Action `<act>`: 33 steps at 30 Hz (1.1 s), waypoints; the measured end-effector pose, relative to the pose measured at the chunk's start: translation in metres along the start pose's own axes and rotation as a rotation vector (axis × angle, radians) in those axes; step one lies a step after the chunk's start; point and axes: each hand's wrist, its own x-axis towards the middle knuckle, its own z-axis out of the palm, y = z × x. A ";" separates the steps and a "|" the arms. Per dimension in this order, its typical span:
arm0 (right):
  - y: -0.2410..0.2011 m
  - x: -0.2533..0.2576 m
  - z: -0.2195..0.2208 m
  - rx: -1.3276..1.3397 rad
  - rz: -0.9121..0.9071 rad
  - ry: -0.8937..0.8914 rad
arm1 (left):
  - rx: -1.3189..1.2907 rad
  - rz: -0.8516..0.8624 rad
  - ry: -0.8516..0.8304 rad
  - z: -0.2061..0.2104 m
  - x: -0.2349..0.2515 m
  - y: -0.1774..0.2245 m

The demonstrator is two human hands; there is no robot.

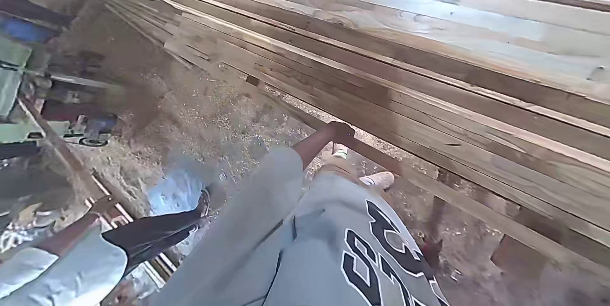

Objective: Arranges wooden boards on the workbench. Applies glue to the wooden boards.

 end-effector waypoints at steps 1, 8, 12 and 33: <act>0.027 0.025 0.000 0.077 -0.069 0.032 | 0.002 -0.048 0.052 0.001 -0.009 0.006; 0.038 0.156 -0.042 -0.087 -0.629 -0.226 | -0.209 -0.078 0.721 0.079 -0.059 0.049; 0.004 0.151 -0.030 -0.071 -0.748 -0.464 | -0.244 -0.171 0.846 0.129 -0.095 0.049; -0.097 -0.092 0.222 0.295 -0.514 -0.066 | -0.397 0.084 0.063 0.094 -0.151 -0.256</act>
